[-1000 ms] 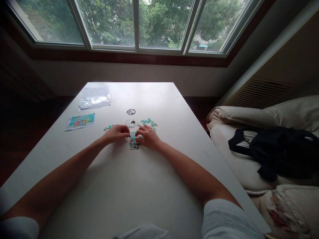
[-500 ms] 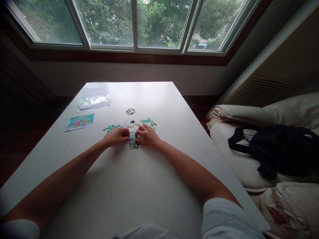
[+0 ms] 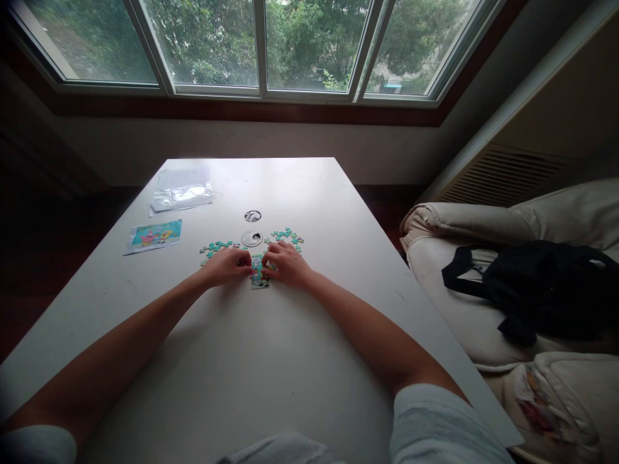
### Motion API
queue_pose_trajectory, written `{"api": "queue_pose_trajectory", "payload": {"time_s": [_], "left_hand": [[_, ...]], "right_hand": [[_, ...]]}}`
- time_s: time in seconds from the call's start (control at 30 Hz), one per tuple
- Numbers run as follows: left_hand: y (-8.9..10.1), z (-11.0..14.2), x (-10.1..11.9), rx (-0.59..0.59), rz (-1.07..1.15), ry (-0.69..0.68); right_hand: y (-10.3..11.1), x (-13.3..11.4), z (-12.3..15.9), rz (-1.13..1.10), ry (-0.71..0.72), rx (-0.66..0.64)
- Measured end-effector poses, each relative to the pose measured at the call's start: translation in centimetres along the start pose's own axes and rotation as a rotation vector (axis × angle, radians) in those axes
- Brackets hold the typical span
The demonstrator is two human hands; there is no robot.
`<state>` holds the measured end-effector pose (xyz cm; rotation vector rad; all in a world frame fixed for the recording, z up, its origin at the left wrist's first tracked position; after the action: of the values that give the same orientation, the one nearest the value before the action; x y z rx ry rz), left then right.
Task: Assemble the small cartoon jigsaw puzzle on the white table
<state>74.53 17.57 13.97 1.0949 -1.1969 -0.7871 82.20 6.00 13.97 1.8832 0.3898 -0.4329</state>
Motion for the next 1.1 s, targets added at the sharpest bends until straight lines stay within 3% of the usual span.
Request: {"api": "queue_pose_trajectory", "payload": {"time_s": [0.1,0.23,0.43,0.6,0.77,0.97,1.1], "left_hand": [[-0.2,0.0,0.2,-0.01,0.009,-0.003],[-0.5,0.0,0.2,-0.027,0.024,-0.002],[-0.5,0.0,0.3,-0.048,-0.01,-0.005],[-0.2,0.0,0.5,-0.043,-0.031,0.016],[0.8,0.1,0.9,0.054,-0.038,0.019],[3.9,-0.2,-4.0,0.316,-0.027,0.182],[4.6,-0.4,-7.0,0.395,-0.095,0.235]], "right_hand": [[0.5,0.6,0.0,-0.005,-0.015,0.053],[1.9,3.0,0.1,0.042,-0.151,0.161],[2.0,4.0,0.0,0.16,-0.188,0.098],[2.2,3.9,0.1,0.15,-0.199,0.135],[2.3,4.4,0.3,0.144,-0.228,0.158],[2.0,4.9,0.3,0.14,-0.246,0.149],[2.2,5.3,0.4,0.122,-0.272,0.162]]}}
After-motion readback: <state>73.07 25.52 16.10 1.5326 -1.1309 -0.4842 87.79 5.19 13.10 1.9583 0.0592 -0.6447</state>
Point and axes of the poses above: each hand's wrist, its own z-axis away from the middle knuckle, its own y-axis out of the back of the hand, x = y × z, the point moved 9 cm from there along -z, towards the middle knuckle, and after that the axes turned 8 degrees about -z, right-handed, at the moved point
